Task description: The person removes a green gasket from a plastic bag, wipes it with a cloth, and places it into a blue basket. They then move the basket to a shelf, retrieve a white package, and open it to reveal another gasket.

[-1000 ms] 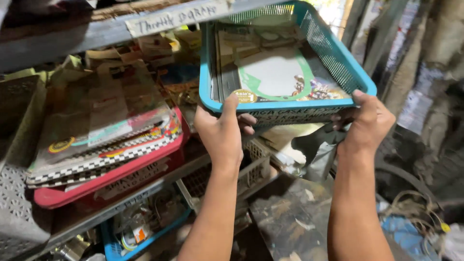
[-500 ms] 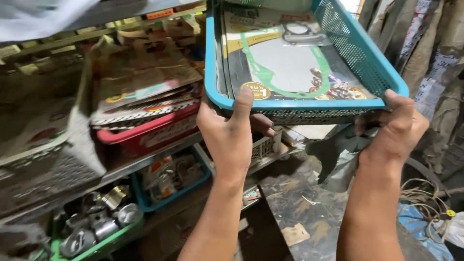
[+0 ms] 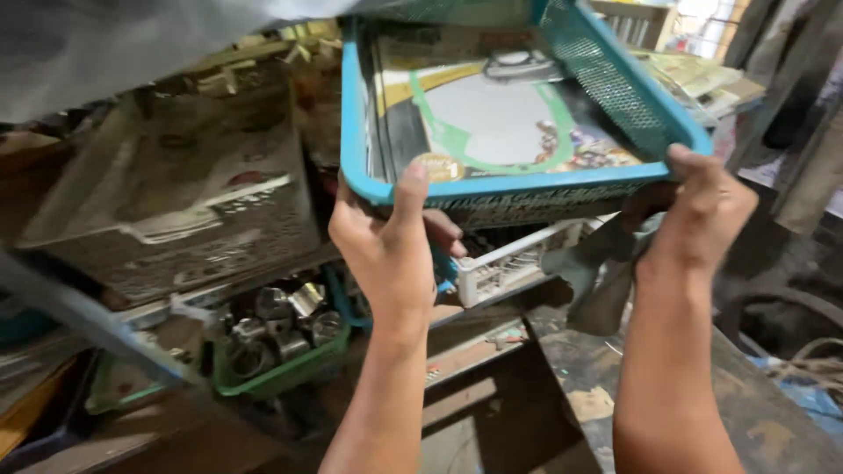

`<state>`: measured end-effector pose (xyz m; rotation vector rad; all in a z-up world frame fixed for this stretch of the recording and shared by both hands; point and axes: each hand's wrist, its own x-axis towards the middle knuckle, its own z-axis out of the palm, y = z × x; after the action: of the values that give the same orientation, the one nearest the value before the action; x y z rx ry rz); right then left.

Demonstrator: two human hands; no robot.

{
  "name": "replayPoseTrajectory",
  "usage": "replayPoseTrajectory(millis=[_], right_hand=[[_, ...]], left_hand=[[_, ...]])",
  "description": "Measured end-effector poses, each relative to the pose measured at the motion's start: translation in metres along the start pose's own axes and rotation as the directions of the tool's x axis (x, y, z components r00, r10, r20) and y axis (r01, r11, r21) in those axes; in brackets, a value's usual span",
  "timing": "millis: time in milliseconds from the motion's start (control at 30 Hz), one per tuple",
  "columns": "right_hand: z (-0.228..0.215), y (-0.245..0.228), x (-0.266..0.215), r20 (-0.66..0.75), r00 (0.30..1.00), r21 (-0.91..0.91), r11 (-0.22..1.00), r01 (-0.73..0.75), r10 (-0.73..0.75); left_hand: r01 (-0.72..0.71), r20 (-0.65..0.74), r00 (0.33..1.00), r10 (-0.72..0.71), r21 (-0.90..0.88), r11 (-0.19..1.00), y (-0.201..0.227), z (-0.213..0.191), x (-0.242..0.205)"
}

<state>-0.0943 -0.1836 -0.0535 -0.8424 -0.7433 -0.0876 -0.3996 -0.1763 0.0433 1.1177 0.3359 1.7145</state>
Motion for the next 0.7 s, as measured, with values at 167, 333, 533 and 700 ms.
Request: replayPoseTrajectory(millis=[167, 333, 533, 700], right_hand=[[0.074, -0.053, -0.048, -0.005, 0.979, 0.023, 0.979, -0.203, 0.203], [0.092, -0.020, -0.041, 0.023, 0.973, 0.017, 0.973, -0.230, 0.229], [0.103, -0.023, -0.029, 0.067, 0.995, 0.033, 0.997, -0.074, 0.072], [0.133, -0.033, -0.015, 0.173, 0.922, 0.186, 0.908, -0.377, 0.347]], left_hand=[[-0.023, -0.052, 0.998, 0.023, 0.017, 1.000, 0.027, -0.042, 0.011], [-0.090, -0.054, 0.994, 0.091, 0.023, 0.996, 0.033, -0.064, 0.027], [0.037, -0.069, 0.997, -0.042, -0.076, 0.996, 0.015, -0.064, 0.036], [-0.084, 0.078, 0.993, 0.093, -0.109, 0.990, 0.004, -0.056, 0.047]])
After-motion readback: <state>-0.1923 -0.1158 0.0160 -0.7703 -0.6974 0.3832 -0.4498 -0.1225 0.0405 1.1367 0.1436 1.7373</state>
